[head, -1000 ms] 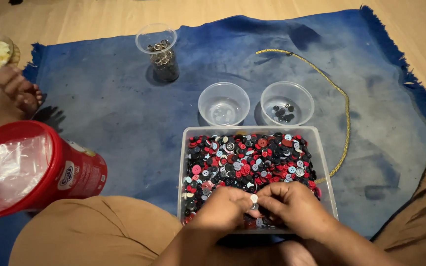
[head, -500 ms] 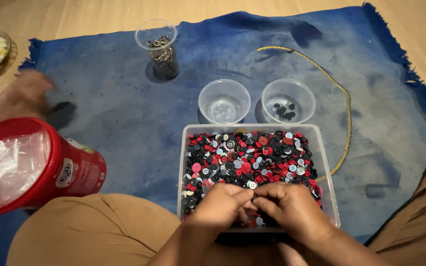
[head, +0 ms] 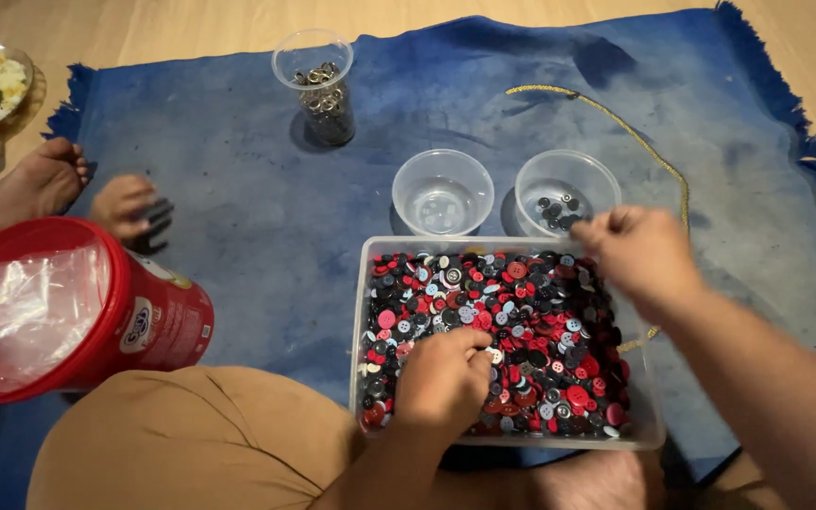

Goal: Sorting small black buttons from a tray of mixed colored buttons into a separate plastic cup.

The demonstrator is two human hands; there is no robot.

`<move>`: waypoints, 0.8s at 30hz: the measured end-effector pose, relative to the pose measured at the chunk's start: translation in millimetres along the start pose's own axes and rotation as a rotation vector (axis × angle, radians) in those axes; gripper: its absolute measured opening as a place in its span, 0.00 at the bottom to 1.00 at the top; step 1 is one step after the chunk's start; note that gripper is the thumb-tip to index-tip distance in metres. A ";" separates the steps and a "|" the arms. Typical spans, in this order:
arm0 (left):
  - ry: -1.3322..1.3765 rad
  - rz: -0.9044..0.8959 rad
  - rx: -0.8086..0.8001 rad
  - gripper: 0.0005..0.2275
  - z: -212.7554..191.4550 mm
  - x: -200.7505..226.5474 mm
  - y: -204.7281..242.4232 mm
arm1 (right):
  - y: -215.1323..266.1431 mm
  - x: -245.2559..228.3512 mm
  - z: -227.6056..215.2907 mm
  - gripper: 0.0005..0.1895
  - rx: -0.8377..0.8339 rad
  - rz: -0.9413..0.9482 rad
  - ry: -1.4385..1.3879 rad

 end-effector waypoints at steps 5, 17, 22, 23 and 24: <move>-0.181 0.076 0.000 0.12 8.0 13.7 -10.4 | -11.8 -9.5 -2.6 0.13 -0.015 0.083 -0.045; -0.635 0.289 -0.097 0.13 54.5 28.3 -48.6 | 74.7 19.3 55.7 0.07 -0.358 -0.098 0.373; -0.690 0.601 0.588 0.08 36.6 47.3 -10.5 | 104.8 57.1 85.7 0.08 -0.440 -0.178 0.616; -0.641 0.563 0.563 0.11 38.8 38.0 -11.2 | 108.8 55.5 83.5 0.09 -0.426 -0.168 0.613; -0.592 0.525 0.537 0.16 41.4 28.5 -11.6 | 113.0 54.0 81.3 0.11 -0.412 -0.158 0.609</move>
Point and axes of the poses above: each hand's wrist, its own y-axis away from the middle knuckle, its own z-axis out of the palm, x = y × z, the point moved 10 cm from there along -y, towards the middle knuckle, and after that the axes turned 9 degrees about -y, right-handed, at the moved point
